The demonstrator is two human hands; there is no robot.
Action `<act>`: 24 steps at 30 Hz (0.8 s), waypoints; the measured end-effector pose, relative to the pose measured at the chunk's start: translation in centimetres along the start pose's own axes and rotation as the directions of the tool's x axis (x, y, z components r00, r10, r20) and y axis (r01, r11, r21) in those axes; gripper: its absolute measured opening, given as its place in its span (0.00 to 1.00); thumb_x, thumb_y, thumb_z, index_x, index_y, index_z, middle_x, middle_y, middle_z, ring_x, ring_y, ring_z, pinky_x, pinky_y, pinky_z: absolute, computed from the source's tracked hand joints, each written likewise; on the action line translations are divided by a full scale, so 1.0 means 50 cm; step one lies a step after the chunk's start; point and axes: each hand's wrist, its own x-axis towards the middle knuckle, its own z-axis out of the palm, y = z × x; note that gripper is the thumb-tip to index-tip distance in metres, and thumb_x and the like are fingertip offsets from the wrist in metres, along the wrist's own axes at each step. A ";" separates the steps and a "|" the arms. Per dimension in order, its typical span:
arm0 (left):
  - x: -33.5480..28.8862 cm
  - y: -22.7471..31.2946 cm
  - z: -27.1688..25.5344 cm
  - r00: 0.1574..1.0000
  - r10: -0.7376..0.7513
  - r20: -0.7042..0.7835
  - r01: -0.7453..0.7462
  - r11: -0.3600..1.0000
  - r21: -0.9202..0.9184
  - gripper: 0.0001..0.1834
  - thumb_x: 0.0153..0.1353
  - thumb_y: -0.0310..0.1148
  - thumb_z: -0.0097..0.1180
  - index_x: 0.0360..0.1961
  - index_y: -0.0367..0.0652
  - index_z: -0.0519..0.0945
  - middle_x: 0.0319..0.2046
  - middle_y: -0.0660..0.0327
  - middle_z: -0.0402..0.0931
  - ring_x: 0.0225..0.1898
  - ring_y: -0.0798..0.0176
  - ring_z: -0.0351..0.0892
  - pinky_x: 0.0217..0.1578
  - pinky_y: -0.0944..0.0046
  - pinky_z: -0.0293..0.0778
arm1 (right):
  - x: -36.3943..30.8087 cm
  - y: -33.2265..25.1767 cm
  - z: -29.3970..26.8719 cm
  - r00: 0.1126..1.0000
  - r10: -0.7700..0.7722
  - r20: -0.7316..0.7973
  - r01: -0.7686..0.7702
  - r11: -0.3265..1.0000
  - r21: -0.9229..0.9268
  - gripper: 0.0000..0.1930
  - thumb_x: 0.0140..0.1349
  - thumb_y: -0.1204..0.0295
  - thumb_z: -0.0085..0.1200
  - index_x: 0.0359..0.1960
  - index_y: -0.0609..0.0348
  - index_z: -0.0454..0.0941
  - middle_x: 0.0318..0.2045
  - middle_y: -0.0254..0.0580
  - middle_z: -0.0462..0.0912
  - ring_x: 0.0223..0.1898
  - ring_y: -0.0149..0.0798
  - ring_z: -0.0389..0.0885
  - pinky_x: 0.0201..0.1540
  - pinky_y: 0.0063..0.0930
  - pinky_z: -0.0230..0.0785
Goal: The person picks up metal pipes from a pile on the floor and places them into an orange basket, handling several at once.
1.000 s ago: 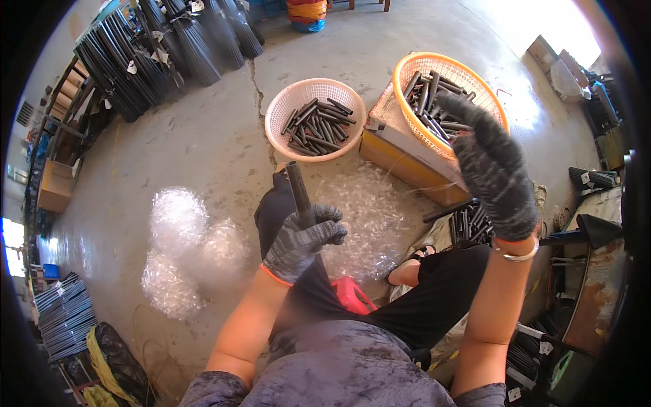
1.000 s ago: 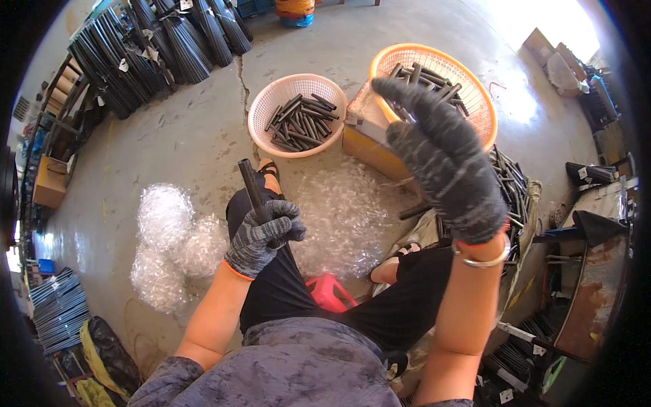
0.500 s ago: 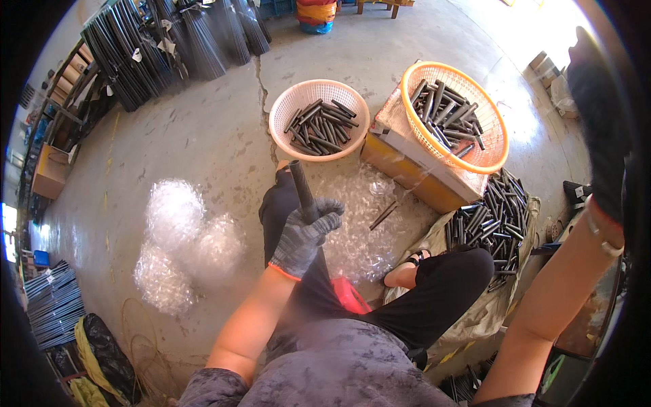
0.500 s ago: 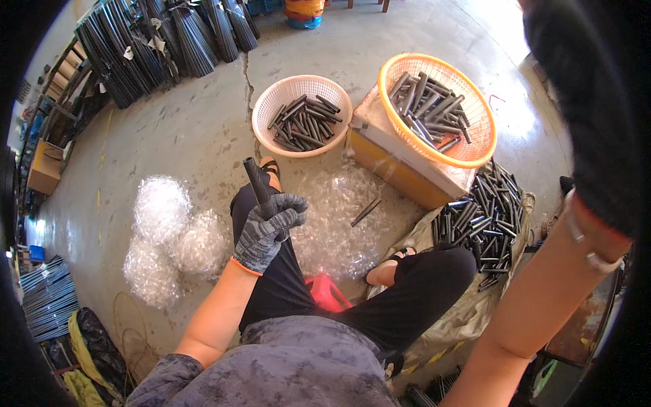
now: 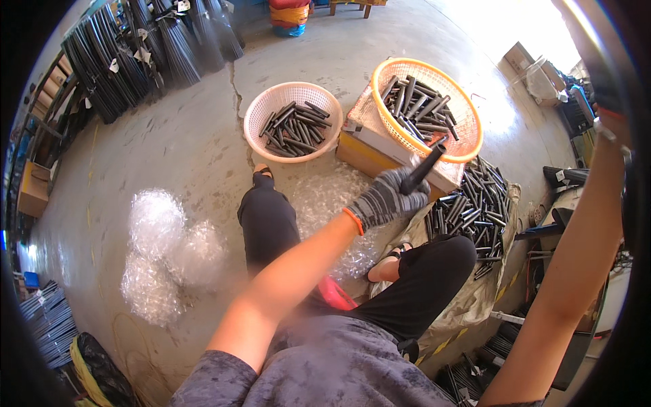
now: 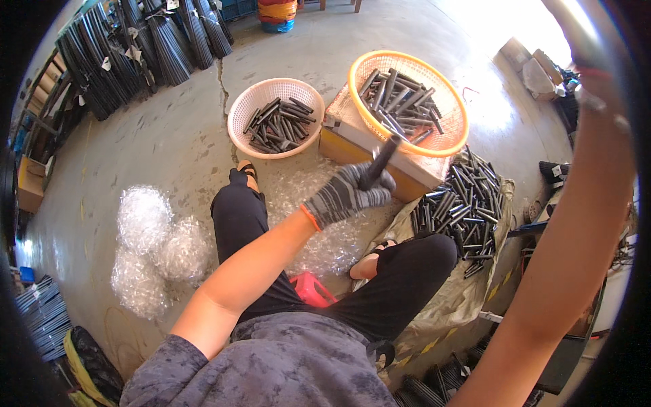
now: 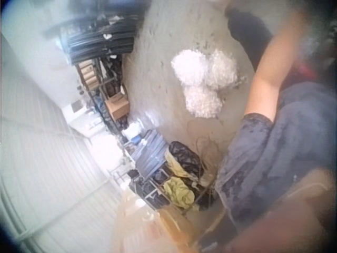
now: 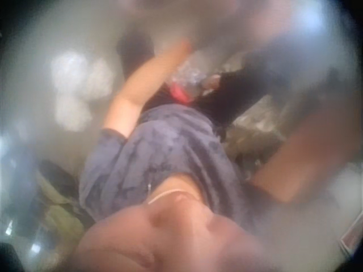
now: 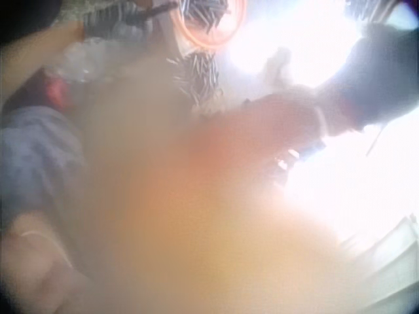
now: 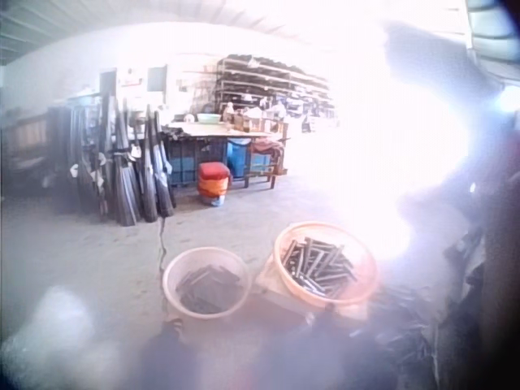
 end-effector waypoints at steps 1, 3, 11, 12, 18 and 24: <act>0.003 0.025 -0.003 0.999 0.023 -0.040 -0.022 1.000 0.019 0.10 0.52 0.26 0.62 0.37 0.39 0.79 0.31 0.67 0.78 0.34 0.75 0.74 0.39 0.70 0.71 | 0.002 0.008 0.011 1.000 -0.001 -0.008 0.001 1.000 -0.028 0.13 0.59 0.76 0.47 0.46 0.61 0.71 0.41 0.42 0.75 0.42 0.38 0.74 0.48 0.27 0.70; -0.004 0.059 -0.032 0.992 -0.058 -0.110 0.062 0.998 0.029 0.08 0.52 0.30 0.63 0.32 0.39 0.80 0.26 0.67 0.77 0.30 0.75 0.73 0.36 0.70 0.72 | -0.001 0.008 0.064 0.999 -0.039 -0.017 0.038 0.999 -0.025 0.12 0.58 0.76 0.48 0.45 0.61 0.72 0.39 0.41 0.76 0.41 0.38 0.75 0.47 0.27 0.70; 0.017 0.277 0.012 0.925 0.373 -0.076 -0.379 0.922 -0.079 0.10 0.55 0.28 0.60 0.38 0.36 0.80 0.31 0.57 0.81 0.33 0.67 0.80 0.34 0.72 0.76 | -0.194 -0.100 0.341 0.751 -0.333 0.570 0.327 0.938 0.117 0.10 0.54 0.76 0.53 0.39 0.57 0.76 0.33 0.38 0.79 0.36 0.38 0.76 0.43 0.27 0.71; 0.021 0.305 0.016 0.914 0.398 -0.073 -0.404 0.909 -0.101 0.09 0.56 0.30 0.59 0.37 0.36 0.80 0.31 0.57 0.81 0.34 0.66 0.81 0.35 0.71 0.76 | -0.235 -0.114 0.388 0.640 -0.365 0.677 0.372 0.917 0.143 0.10 0.54 0.76 0.54 0.39 0.57 0.77 0.32 0.38 0.79 0.35 0.38 0.77 0.42 0.27 0.71; 0.004 0.380 -0.034 0.843 0.537 -0.030 -0.537 0.843 0.026 0.14 0.59 0.30 0.55 0.46 0.38 0.77 0.42 0.55 0.79 0.45 0.59 0.79 0.45 0.64 0.77 | -0.274 -0.047 0.496 0.779 -0.352 0.520 0.112 0.893 0.437 0.04 0.56 0.70 0.51 0.30 0.56 0.73 0.23 0.35 0.75 0.26 0.34 0.73 0.29 0.27 0.67; -0.034 0.185 -0.029 0.961 0.199 -0.195 -0.243 0.940 -0.240 0.15 0.57 0.28 0.57 0.47 0.38 0.76 0.38 0.60 0.78 0.40 0.69 0.78 0.38 0.69 0.75 | -0.183 -0.287 0.182 0.962 -0.182 0.205 -0.129 0.362 0.923 0.15 0.61 0.56 0.53 0.33 0.56 0.75 0.21 0.29 0.73 0.16 0.23 0.66 0.16 0.15 0.58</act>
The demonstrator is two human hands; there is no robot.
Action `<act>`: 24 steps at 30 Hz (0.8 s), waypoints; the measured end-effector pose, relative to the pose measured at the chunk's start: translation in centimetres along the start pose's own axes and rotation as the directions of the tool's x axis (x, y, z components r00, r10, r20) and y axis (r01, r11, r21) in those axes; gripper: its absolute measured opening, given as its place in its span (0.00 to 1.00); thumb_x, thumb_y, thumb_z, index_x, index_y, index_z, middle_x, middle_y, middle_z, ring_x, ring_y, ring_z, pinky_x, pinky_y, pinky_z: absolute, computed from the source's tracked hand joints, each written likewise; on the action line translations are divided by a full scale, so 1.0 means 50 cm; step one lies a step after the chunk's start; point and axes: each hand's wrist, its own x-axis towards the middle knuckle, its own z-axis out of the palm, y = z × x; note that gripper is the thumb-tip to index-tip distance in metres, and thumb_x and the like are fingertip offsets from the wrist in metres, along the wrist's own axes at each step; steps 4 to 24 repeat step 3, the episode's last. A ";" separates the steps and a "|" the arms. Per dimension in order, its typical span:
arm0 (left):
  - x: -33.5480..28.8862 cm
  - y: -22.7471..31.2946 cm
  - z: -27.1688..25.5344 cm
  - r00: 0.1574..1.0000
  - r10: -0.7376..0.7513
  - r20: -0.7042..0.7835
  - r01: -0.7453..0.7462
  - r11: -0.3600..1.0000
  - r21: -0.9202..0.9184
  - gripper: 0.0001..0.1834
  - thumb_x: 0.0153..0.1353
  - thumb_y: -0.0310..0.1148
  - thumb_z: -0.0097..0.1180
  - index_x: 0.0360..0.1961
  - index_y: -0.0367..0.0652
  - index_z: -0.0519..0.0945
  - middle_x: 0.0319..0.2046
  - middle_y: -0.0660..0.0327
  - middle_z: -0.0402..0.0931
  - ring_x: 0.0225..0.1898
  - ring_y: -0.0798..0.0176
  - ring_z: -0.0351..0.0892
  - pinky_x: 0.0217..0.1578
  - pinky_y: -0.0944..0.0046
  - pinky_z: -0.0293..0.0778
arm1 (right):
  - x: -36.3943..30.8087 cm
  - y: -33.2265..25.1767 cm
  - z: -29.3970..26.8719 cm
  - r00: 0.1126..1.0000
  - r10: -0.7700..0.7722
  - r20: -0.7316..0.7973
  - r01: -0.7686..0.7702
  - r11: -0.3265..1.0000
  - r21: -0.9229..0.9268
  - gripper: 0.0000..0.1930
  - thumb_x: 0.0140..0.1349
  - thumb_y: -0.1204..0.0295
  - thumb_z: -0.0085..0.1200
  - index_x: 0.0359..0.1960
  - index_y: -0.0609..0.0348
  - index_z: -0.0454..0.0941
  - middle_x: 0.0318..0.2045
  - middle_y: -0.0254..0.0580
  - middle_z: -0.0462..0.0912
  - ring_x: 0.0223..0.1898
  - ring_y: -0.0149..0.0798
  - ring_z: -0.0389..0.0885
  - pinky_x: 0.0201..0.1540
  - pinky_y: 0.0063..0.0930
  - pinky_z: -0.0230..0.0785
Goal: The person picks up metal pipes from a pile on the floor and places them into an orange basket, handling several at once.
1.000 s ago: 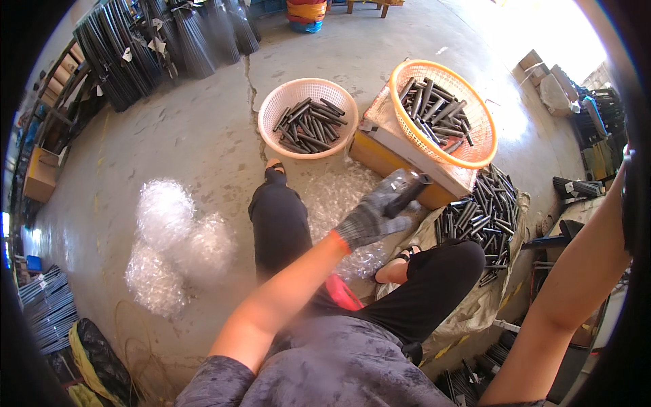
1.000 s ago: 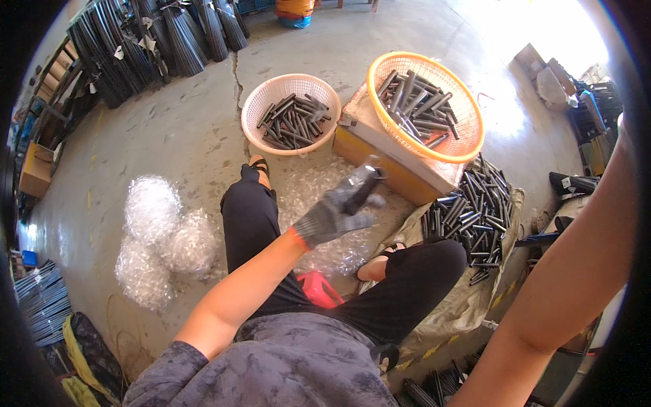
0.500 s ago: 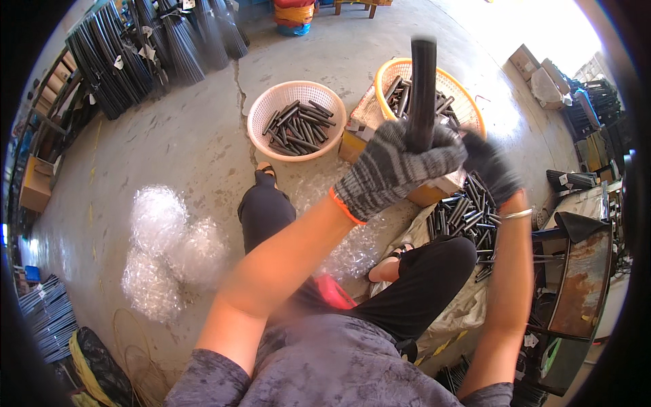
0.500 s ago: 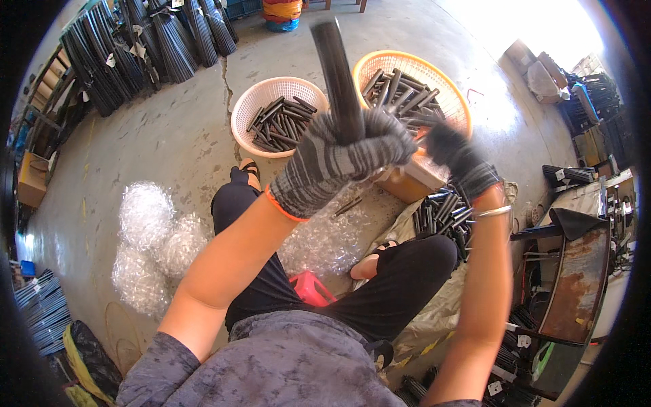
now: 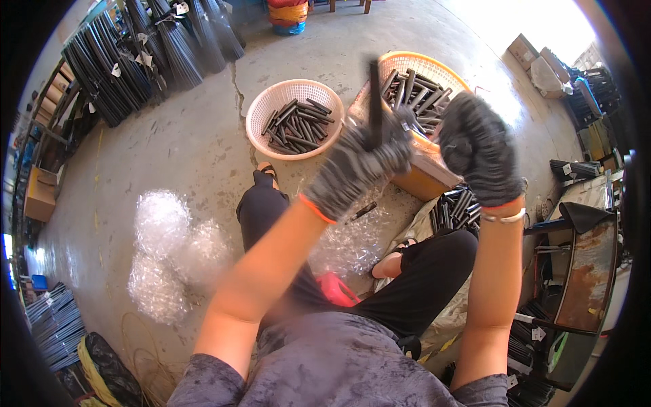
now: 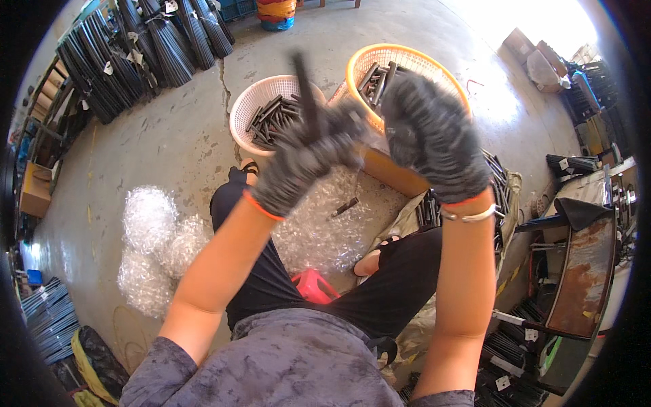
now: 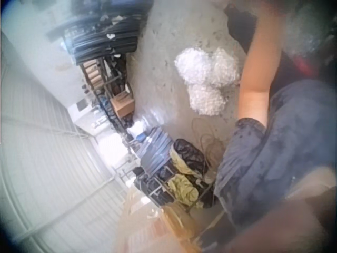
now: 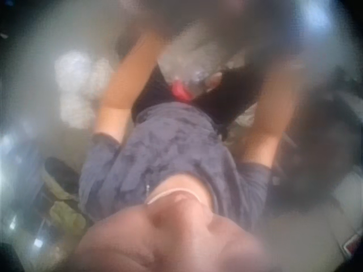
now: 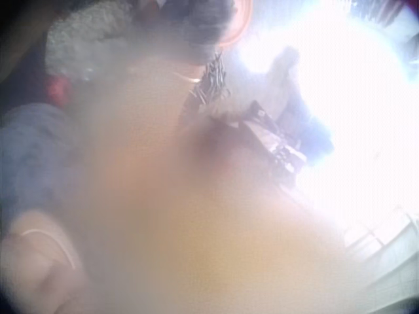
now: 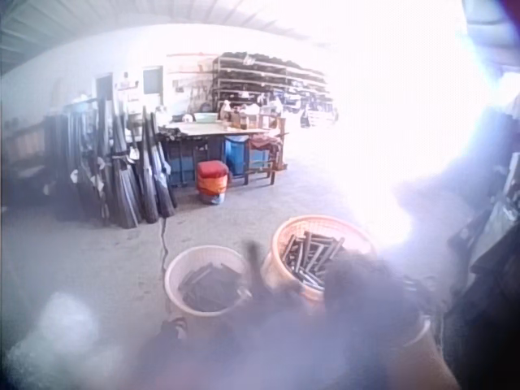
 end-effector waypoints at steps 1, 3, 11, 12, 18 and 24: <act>-0.011 -0.024 0.013 0.995 -0.084 0.052 0.083 0.996 0.012 0.18 0.58 0.29 0.57 0.50 0.36 0.74 0.45 0.54 0.77 0.44 0.65 0.78 0.42 0.63 0.77 | 0.005 -0.021 0.001 0.993 -0.111 -0.036 0.112 0.993 0.025 0.15 0.61 0.57 0.53 0.35 0.57 0.76 0.23 0.30 0.75 0.19 0.23 0.69 0.19 0.14 0.60; -0.012 -0.032 0.016 0.948 -0.253 0.194 0.213 0.955 0.205 0.24 0.58 0.28 0.57 0.57 0.42 0.68 0.47 0.54 0.75 0.48 0.64 0.76 0.42 0.62 0.78 | 0.007 -0.042 -0.001 0.973 -0.220 -0.075 0.223 0.974 0.039 0.15 0.61 0.58 0.54 0.37 0.58 0.76 0.25 0.31 0.76 0.22 0.23 0.71 0.22 0.12 0.63; -0.012 -0.032 0.016 0.948 -0.253 0.194 0.213 0.955 0.205 0.24 0.58 0.28 0.57 0.57 0.42 0.68 0.47 0.54 0.75 0.48 0.64 0.76 0.42 0.62 0.78 | 0.007 -0.042 -0.001 0.973 -0.220 -0.075 0.223 0.974 0.039 0.15 0.61 0.58 0.54 0.37 0.58 0.76 0.25 0.31 0.76 0.22 0.23 0.71 0.22 0.12 0.63; -0.012 -0.032 0.016 0.948 -0.253 0.194 0.213 0.955 0.205 0.24 0.58 0.28 0.57 0.57 0.42 0.68 0.47 0.54 0.75 0.48 0.64 0.76 0.42 0.62 0.78 | 0.007 -0.042 -0.001 0.973 -0.220 -0.075 0.223 0.974 0.039 0.15 0.61 0.58 0.54 0.37 0.58 0.76 0.25 0.31 0.76 0.22 0.23 0.71 0.22 0.12 0.63; -0.012 -0.032 0.016 0.948 -0.253 0.194 0.213 0.955 0.205 0.24 0.58 0.28 0.57 0.57 0.42 0.68 0.47 0.54 0.75 0.48 0.64 0.76 0.42 0.62 0.78 | 0.007 -0.042 -0.001 0.973 -0.220 -0.075 0.223 0.974 0.039 0.15 0.61 0.58 0.54 0.37 0.58 0.76 0.25 0.31 0.76 0.22 0.23 0.71 0.22 0.12 0.63; -0.012 -0.032 0.016 0.948 -0.253 0.194 0.213 0.955 0.205 0.24 0.58 0.28 0.57 0.57 0.42 0.68 0.47 0.54 0.75 0.48 0.64 0.76 0.42 0.62 0.78 | 0.007 -0.042 -0.001 0.973 -0.220 -0.075 0.223 0.974 0.039 0.15 0.61 0.58 0.54 0.37 0.58 0.76 0.25 0.31 0.76 0.22 0.23 0.71 0.22 0.12 0.63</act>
